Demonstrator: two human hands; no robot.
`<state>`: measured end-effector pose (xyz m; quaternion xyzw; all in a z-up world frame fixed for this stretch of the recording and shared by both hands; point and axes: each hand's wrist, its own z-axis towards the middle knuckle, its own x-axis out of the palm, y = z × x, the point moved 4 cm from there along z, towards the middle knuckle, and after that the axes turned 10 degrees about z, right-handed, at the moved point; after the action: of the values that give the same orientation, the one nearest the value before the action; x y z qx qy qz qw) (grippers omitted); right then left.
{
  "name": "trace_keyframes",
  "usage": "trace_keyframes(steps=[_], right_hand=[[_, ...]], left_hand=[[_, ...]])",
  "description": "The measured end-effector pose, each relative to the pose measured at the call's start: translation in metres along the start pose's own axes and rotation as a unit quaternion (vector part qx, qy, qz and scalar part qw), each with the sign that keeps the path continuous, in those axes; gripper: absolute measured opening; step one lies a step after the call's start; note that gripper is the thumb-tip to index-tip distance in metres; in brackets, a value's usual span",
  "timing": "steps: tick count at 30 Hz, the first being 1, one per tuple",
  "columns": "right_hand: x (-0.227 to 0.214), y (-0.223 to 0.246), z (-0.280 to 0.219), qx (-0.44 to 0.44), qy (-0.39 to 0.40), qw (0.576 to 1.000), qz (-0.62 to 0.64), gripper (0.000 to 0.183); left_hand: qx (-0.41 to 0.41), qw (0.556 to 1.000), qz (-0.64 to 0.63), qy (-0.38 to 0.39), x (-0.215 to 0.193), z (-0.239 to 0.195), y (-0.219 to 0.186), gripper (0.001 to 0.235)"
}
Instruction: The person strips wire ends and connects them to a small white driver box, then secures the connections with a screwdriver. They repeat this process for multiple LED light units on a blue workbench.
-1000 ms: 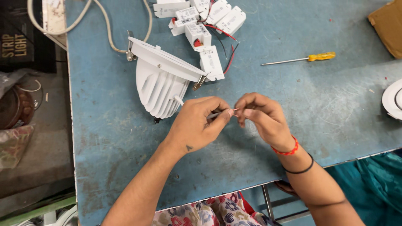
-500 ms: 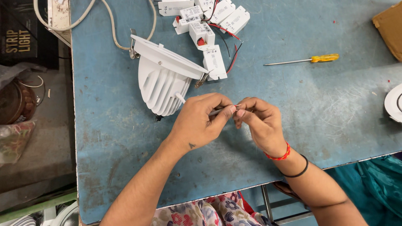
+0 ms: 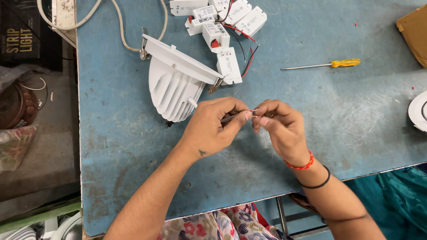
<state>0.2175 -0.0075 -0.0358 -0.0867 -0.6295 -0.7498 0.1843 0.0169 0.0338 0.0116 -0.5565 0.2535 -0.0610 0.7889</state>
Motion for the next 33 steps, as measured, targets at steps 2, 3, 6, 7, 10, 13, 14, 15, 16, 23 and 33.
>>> trace_keyframes(steps=[2,3,6,7,10,13,14,15,16,23,33], right_hand=[[0.002,-0.005,-0.004,0.007,-0.016,0.999,-0.040,0.013],[0.003,-0.007,-0.005,0.011,-0.022,0.998,-0.060,0.014],[0.004,-0.008,-0.006,-0.023,-0.026,0.996,-0.076,0.009],[0.003,-0.008,-0.005,-0.017,-0.026,0.999,-0.034,0.010],[0.004,-0.001,-0.003,-0.041,-0.024,0.999,0.003,0.012],[0.012,0.021,-0.002,-0.187,-0.001,0.965,-0.183,0.013],[0.018,0.028,-0.002,-0.260,0.015,0.927,-0.271,0.017],[0.025,0.034,-0.003,-0.329,0.030,0.875,-0.354,0.022],[0.029,0.036,-0.003,-0.342,0.038,0.855,-0.389,0.024],[0.045,0.042,0.004,-0.404,0.063,0.769,-0.492,0.025],[0.013,-0.006,0.001,0.080,-0.042,0.995,0.040,0.019]], left_hand=[[0.005,1.000,0.010,0.003,0.000,0.000,0.000,0.013],[0.009,1.000,0.015,0.004,0.000,0.000,0.000,0.013],[0.015,1.000,0.009,0.003,0.002,0.001,0.000,0.014],[0.013,1.000,0.002,0.002,0.003,0.001,0.000,0.014],[-0.005,1.000,-0.018,0.000,0.004,0.000,0.002,0.015],[-0.035,0.999,-0.029,-0.002,0.001,0.000,0.006,0.015],[-0.040,0.999,-0.026,0.000,0.000,0.001,0.007,0.016],[-0.047,0.999,-0.024,0.002,-0.001,0.001,0.008,0.016],[-0.040,0.999,-0.029,0.003,-0.001,0.001,0.008,0.016],[-0.044,0.998,-0.041,0.024,0.003,0.000,0.007,0.017],[0.040,0.996,0.052,-0.062,0.006,-0.003,-0.002,0.015]])
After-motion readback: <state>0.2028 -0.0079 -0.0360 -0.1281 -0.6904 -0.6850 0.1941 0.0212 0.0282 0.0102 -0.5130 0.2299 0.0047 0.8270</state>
